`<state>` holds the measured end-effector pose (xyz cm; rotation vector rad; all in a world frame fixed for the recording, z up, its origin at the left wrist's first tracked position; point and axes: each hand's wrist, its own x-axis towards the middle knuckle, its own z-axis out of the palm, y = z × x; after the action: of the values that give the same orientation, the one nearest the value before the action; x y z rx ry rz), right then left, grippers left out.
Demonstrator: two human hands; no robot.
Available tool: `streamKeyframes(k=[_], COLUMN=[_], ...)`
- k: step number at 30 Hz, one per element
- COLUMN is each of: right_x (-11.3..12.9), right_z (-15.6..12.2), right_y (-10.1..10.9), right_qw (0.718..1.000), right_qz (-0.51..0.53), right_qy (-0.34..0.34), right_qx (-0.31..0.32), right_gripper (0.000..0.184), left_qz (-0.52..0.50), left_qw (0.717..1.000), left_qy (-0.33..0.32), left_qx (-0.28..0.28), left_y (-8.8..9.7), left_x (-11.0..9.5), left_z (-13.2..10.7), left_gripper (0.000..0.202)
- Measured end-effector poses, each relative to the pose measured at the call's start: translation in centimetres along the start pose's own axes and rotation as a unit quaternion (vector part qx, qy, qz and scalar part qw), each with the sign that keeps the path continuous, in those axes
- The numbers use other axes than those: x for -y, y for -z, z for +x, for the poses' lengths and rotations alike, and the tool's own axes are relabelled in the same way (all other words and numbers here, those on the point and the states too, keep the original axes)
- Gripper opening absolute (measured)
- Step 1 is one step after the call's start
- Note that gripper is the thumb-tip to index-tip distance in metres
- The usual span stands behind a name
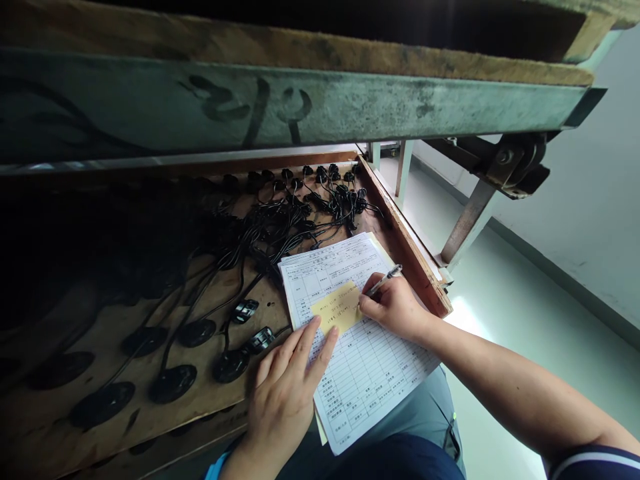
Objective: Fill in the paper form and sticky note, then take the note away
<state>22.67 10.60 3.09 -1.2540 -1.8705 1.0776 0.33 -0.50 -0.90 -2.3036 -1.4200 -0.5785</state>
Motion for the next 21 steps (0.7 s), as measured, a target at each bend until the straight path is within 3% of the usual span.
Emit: streamKeyframes(k=[9,21], right_x=[0.41,0.59], right_z=[-0.08,-0.05], right_y=[0.01,0.12], right_qw=[0.999,0.999], right_qz=[0.018,0.020], right_qy=[0.008,0.000], right_qx=[-0.039,-0.027], right_gripper=[0.015,0.014], left_qz=[-0.003,-0.005], left_qw=[1.000,1.000], left_qy=[0.002,0.003], left_qx=[0.002,0.003], left_y=[0.00,0.01], left_x=[0.02,0.00], left_z=[0.01,-0.05], left_gripper=[0.050,0.049])
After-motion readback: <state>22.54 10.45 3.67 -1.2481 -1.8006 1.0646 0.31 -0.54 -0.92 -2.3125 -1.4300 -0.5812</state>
